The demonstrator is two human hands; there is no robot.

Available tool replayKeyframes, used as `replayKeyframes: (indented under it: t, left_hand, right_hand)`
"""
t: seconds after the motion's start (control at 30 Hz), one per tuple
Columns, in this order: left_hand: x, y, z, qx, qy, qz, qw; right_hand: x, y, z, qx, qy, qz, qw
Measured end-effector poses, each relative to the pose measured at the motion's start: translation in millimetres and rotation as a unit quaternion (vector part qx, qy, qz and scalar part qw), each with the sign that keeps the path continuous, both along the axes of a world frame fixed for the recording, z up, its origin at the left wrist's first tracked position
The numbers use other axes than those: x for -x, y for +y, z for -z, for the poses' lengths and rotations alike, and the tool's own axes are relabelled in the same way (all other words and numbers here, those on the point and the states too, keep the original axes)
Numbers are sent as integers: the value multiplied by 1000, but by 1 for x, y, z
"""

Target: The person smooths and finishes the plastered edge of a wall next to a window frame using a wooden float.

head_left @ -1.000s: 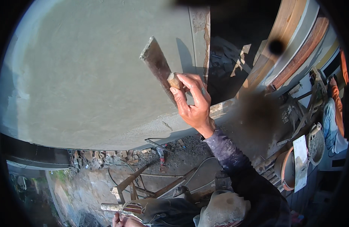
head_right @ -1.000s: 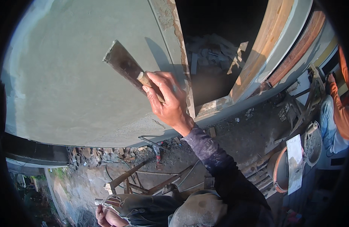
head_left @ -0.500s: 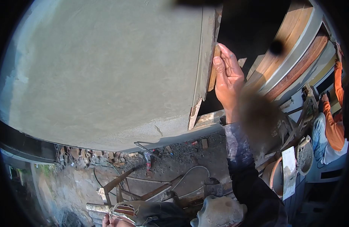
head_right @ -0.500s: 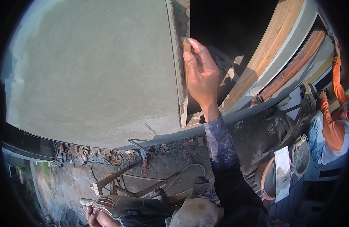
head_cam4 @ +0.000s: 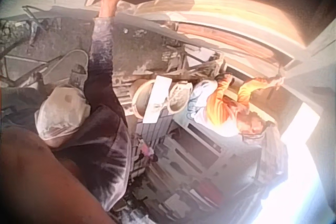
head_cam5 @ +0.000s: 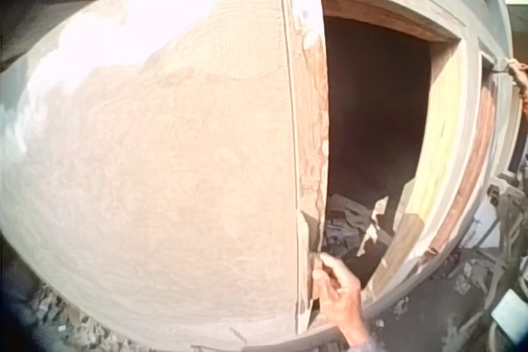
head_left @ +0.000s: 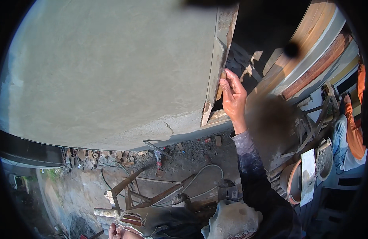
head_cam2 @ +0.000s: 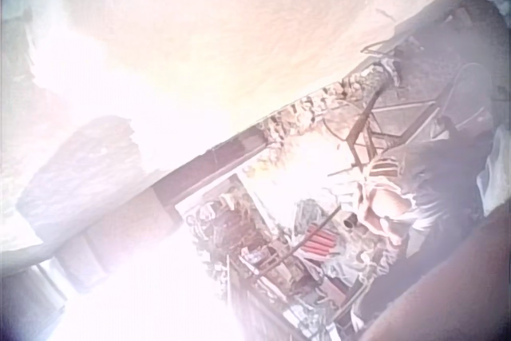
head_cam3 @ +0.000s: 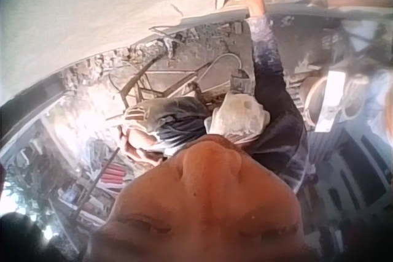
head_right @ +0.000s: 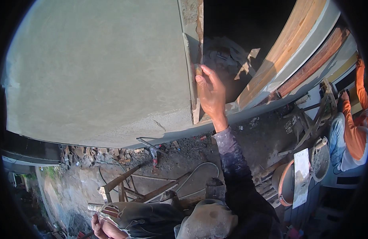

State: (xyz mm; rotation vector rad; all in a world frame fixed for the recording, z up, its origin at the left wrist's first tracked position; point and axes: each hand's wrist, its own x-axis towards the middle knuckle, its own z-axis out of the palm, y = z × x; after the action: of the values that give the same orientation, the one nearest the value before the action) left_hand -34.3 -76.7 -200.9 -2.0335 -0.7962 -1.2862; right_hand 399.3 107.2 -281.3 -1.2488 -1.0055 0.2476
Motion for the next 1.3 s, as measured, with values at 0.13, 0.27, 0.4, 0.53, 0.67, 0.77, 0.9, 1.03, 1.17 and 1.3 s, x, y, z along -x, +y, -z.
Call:
replayKeyframes:
  t: [0.13,0.27,0.4,0.53,0.67,0.77,0.9,1.03,1.17,1.3]
  left_hand:
    - [14,-38,6,157,-78,-29,984]
    - [5,-54,-19,316,-150,-30,936]
    - [6,-55,-22,380,-234,-59,893]
    - [6,-55,-14,374,-240,-38,895]
    - [11,-56,-16,363,-297,-35,882]
    - [-2,-51,-10,334,-455,-16,826]
    - [45,-58,10,367,-285,12,885]
    - [39,-57,-1,380,-262,-20,887]
    - [54,-62,4,396,-230,-3,889]
    - [20,-60,-13,389,-232,-50,890]
  right_hand:
    - [-5,-6,53,3,-25,2,1000]
    - [4,-12,104,32,-10,0,999]
    - [8,-34,161,117,105,-27,987]
    - [33,-57,159,127,57,28,990]
    - [58,-27,84,-41,-18,127,991]
    - [53,5,53,-111,-46,122,985]
    - [68,28,11,-122,-47,114,985]
    - [86,25,15,-120,-228,57,965]
    - [78,27,-3,-155,-11,151,976]
    - [78,45,-52,-187,-134,126,965]
